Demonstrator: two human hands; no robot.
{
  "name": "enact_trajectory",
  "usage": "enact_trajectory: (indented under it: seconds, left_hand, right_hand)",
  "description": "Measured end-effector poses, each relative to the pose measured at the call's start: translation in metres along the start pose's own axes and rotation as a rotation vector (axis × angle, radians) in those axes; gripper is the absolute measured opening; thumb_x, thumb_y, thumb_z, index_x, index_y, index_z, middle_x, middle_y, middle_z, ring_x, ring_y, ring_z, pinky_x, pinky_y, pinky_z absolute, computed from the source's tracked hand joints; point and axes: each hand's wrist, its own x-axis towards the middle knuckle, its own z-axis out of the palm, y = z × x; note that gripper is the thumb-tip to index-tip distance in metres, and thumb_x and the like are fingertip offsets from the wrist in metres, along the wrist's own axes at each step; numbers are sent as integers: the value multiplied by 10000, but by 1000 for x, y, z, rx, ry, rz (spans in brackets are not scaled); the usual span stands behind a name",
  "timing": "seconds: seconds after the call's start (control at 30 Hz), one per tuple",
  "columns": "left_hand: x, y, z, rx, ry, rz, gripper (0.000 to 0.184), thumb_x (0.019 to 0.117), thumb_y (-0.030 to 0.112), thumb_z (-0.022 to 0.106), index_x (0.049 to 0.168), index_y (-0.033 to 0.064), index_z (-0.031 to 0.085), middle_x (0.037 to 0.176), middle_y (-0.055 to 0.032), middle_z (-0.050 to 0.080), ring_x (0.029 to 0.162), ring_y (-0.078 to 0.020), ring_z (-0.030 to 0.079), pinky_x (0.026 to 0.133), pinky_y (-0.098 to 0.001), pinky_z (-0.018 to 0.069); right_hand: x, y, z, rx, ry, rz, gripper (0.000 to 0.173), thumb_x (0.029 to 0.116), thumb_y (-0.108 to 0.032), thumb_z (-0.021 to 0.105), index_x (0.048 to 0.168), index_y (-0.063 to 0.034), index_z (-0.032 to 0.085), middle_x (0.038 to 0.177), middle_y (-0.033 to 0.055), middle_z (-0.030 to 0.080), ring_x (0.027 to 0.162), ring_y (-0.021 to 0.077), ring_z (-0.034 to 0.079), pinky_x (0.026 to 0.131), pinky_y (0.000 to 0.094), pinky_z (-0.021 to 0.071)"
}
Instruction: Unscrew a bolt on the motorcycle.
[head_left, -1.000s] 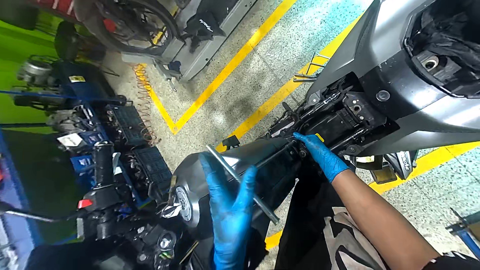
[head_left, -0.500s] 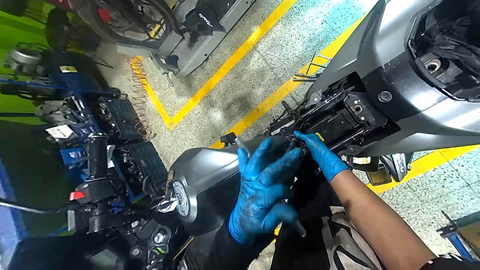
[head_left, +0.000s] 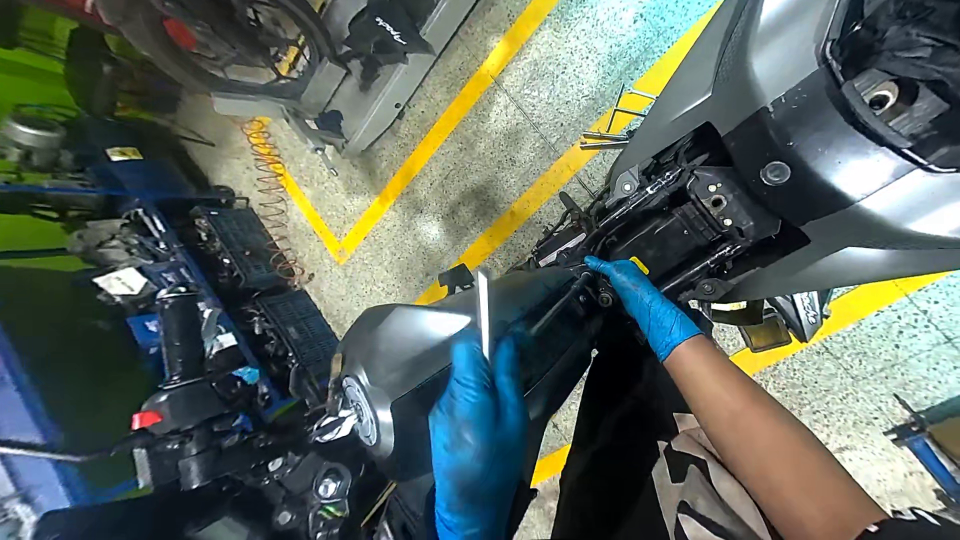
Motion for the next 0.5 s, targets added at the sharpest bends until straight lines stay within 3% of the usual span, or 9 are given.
enact_trajectory:
  seconds: [0.03, 0.13, 0.27, 0.33, 0.4, 0.5]
  left_hand:
    - [-9, -7, 3, 68, 10, 152, 284, 1051, 221, 508, 1073, -18, 660, 862, -98, 739, 726, -157, 713, 626, -329, 598]
    - [-16, -30, 0, 102, -62, 452, 238, 1054, 220, 491, 1128, 62, 652, 959, -88, 764, 912, -143, 734, 828, -269, 594]
    - [12, -45, -15, 218, -149, 733, 218, 1024, 156, 493, 1120, 39, 650, 963, -108, 749, 889, -202, 736, 807, -321, 599]
    - [19, -28, -22, 212, -152, 713, 233, 1009, 150, 519, 1109, 36, 697, 925, -94, 750, 826, -204, 735, 733, -333, 603]
    - [14, -8, -42, 154, -103, 590, 240, 1000, 154, 531, 1129, 70, 716, 939, -64, 758, 845, -166, 739, 742, -323, 614]
    - [-4, 8, -77, -23, -43, 471, 217, 1058, 258, 538, 1163, 134, 682, 958, -20, 743, 880, -74, 696, 774, -235, 566]
  right_hand:
    - [0, 0, 0, 7, 0, -4, 502, 944, -468, 711, 1063, 19, 712, 1120, 188, 688, 1074, 287, 626, 950, 515, 481]
    - [1, 2, 1, 34, -3, -39, 460, 949, -450, 708, 1047, 0, 720, 1093, 155, 699, 1044, 246, 631, 925, 480, 487]
    - [1, 3, -6, -133, -61, -90, 585, 975, -555, 618, 1058, 16, 714, 1102, 183, 698, 1065, 285, 643, 947, 520, 493]
    - [-10, -6, -16, -382, -87, -141, 687, 1028, -602, 476, 1068, 43, 707, 1109, 244, 683, 1076, 363, 641, 942, 587, 483]
    - [-29, -15, -29, -690, 12, -252, 678, 1057, -592, 398, 1137, 5, 711, 1149, 253, 687, 1107, 410, 647, 948, 636, 478]
    - [-90, -14, -53, -839, 213, -752, 585, 1069, -451, 466, 1454, -17, 540, 1431, 223, 582, 1341, 403, 542, 1127, 620, 379]
